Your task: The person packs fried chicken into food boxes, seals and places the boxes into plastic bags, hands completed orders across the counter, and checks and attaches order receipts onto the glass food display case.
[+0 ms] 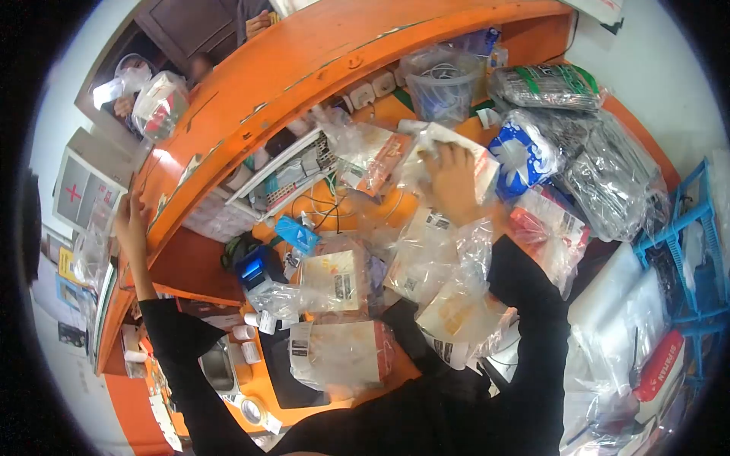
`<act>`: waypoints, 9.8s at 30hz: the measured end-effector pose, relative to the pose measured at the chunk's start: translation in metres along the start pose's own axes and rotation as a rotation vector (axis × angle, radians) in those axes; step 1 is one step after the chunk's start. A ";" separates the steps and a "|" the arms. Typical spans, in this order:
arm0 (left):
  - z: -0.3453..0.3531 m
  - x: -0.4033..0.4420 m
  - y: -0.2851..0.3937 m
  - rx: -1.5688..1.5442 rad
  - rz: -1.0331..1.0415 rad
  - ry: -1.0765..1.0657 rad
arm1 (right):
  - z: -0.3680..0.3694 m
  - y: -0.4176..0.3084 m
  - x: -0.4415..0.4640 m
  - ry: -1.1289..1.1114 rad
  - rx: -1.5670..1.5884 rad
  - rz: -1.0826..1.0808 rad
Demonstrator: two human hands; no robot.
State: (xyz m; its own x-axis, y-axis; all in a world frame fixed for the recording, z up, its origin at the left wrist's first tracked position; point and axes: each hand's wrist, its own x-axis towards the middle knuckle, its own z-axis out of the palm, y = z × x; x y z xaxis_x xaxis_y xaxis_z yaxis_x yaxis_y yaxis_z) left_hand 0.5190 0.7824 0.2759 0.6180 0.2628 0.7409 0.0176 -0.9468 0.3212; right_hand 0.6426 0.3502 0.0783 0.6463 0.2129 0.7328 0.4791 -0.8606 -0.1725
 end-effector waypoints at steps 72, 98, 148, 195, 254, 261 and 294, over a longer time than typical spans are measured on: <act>-0.123 -0.804 0.682 -0.964 1.633 -1.032 | -0.662 0.029 -0.774 -0.049 -0.653 1.598; -0.215 -0.958 0.963 -1.158 0.212 -0.979 | -0.933 0.025 -0.937 0.019 0.349 1.396; -0.626 -1.140 1.090 -1.625 0.630 -1.945 | -1.259 -0.016 -1.056 1.229 0.458 0.865; -0.348 -0.824 0.520 -1.876 -1.116 -0.709 | -0.638 -0.129 -0.691 -0.623 1.369 0.646; 0.071 -0.176 0.144 -1.065 -0.862 -1.070 | -0.026 0.017 0.011 -0.424 0.231 -0.014; 0.093 -0.172 0.138 -0.934 -0.869 -1.158 | -0.029 0.023 -0.003 -0.513 0.250 -0.081; 0.289 -0.130 0.236 -0.608 0.108 -0.691 | -0.030 0.026 0.023 -0.331 0.506 0.183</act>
State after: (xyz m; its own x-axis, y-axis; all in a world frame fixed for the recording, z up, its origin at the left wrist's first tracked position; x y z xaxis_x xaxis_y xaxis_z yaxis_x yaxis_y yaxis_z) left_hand 0.6695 0.4716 0.0848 0.9269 -0.1755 0.3316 -0.3623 -0.6483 0.6697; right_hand 0.6521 0.3184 0.1099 0.8550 0.2847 0.4334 0.5129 -0.5882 -0.6253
